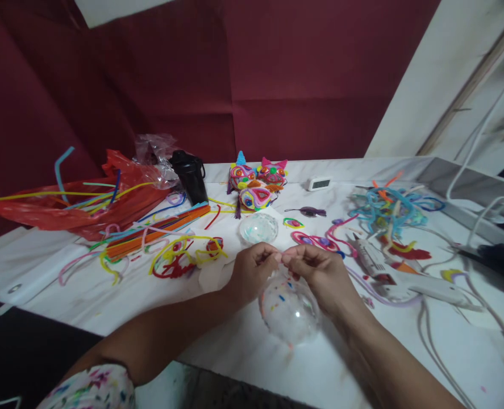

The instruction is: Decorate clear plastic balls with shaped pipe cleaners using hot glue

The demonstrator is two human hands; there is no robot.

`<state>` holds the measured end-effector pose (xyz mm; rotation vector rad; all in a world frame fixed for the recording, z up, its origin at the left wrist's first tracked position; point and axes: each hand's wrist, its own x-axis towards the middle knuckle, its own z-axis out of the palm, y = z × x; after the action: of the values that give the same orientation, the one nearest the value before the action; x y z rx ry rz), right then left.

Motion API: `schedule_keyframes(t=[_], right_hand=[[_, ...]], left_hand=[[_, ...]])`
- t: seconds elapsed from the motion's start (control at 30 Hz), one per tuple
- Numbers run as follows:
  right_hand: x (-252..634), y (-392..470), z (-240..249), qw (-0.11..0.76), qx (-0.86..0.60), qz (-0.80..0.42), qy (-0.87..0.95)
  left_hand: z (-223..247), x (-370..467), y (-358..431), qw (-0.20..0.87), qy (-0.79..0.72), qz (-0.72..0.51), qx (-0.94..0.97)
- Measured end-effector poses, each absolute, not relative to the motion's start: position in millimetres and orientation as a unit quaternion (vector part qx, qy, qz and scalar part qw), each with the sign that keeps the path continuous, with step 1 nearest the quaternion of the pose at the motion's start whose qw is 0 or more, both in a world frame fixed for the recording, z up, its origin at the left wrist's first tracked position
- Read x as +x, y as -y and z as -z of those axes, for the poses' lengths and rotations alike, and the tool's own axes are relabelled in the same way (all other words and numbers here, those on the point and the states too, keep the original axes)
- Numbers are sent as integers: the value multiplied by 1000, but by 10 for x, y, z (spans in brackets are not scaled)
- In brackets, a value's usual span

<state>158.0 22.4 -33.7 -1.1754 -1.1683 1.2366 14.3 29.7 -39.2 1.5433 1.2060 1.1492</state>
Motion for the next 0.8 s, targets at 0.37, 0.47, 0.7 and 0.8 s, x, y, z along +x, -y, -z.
schedule_keyframes(t=[0.37, 0.47, 0.7, 0.8], right_hand=[[1585, -228, 289, 509, -466, -552, 468], [1584, -227, 276, 510, -471, -545, 470], [1588, -241, 280, 503, -478, -525, 493], [1589, -228, 267, 493, -479, -526, 501]], left_hand=[[414, 120, -366, 471, -465, -481, 575], [407, 124, -358, 465, -474, -476, 576], [401, 125, -350, 476, -472, -459, 583], [400, 122, -353, 483, -463, -459, 584]])
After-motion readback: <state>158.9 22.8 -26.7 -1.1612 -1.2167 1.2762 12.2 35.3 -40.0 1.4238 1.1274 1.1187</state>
